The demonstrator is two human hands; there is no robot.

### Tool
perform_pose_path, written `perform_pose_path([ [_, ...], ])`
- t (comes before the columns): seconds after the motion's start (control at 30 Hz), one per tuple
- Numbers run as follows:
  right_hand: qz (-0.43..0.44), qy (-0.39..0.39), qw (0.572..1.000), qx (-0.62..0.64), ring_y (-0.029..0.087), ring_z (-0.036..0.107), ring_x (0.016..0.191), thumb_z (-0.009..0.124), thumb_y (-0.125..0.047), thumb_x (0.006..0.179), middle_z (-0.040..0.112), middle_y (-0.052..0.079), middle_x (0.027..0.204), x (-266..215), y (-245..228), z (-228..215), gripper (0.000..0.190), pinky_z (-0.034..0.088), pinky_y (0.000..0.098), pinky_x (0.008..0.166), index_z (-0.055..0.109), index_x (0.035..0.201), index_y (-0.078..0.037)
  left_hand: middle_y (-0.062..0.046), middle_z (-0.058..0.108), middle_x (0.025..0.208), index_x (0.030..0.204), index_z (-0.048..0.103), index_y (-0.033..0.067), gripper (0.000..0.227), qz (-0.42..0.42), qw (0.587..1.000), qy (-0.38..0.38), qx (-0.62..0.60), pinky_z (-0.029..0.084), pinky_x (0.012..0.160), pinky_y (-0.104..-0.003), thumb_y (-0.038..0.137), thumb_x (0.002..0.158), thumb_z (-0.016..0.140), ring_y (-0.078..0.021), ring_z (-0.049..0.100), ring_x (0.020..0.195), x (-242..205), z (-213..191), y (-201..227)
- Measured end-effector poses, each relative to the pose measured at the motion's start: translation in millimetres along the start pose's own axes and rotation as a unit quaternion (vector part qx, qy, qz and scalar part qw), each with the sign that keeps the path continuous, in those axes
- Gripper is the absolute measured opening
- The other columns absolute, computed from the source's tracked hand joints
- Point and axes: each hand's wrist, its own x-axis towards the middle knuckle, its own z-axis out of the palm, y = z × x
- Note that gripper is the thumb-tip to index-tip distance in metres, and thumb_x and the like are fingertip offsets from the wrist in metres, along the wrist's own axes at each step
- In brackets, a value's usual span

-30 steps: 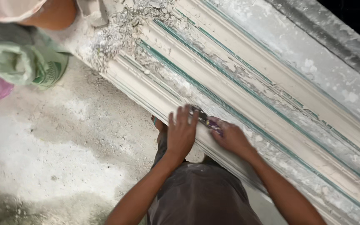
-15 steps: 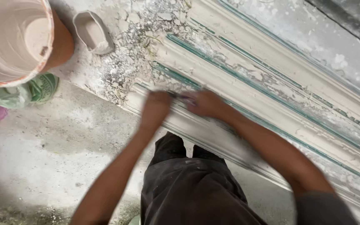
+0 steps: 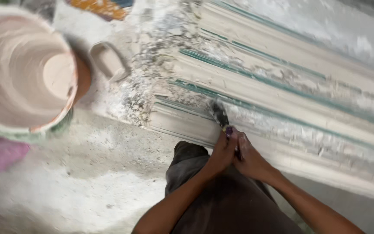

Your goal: The person scrapes dried plaster residue from stacked white decorative molding pieces using a small metal scraper. They work along the length of the pieces, removing chunks of dried material and occasionally wiping the surface with their hand.

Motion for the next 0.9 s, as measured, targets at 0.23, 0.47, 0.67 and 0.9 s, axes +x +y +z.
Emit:
perform_pose_path([
  [0.23,0.046,0.343,0.926,-0.149,0.060,0.048,0.131,0.078,-0.023,0.088,0.056,0.043,0.129,-106,159,5,0.064,0.035,0.0615,0.112,0.055,0.132,0.018,-0.021,0.066,0.111,0.134,0.055,0.0107,0.038,0.169,0.792,-0.093,0.579,0.055,0.067,-0.058,0.036,0.106,0.047,-0.0467,0.069,0.090,59,-69,23],
  [0.47,0.556,0.269,0.775,0.131,0.026,-0.018,0.157,0.062,-0.067,0.073,-0.020,0.003,0.171,-188,186,-83,0.130,0.006,0.0603,0.128,-0.011,0.164,-0.008,-0.015,0.068,0.122,0.144,0.049,0.0019,0.058,0.425,0.343,-0.354,0.759,0.059,0.046,-0.042,0.003,0.089,0.066,-0.0317,0.072,0.087,126,-114,103],
  [0.67,0.463,0.356,0.803,0.120,0.043,-0.015,0.155,0.077,-0.049,0.081,-0.020,0.023,0.167,-194,248,-56,0.129,0.003,0.0593,0.129,-0.010,0.160,0.006,-0.008,0.070,0.097,0.137,0.052,0.0070,0.054,0.477,0.293,-0.385,0.734,0.047,0.030,-0.039,0.008,0.087,0.070,-0.0246,0.064,0.052,156,-62,107],
  [0.9,0.399,0.439,0.802,0.068,0.055,0.000,0.153,0.083,-0.047,0.082,0.001,0.041,0.163,-199,268,-34,0.126,0.008,0.0604,0.128,0.005,0.158,0.016,-0.003,0.072,0.109,0.125,0.062,0.0240,0.037,0.429,0.174,-0.470,0.751,0.061,0.065,-0.051,0.048,0.105,0.043,-0.0305,0.076,0.085,242,120,100],
])
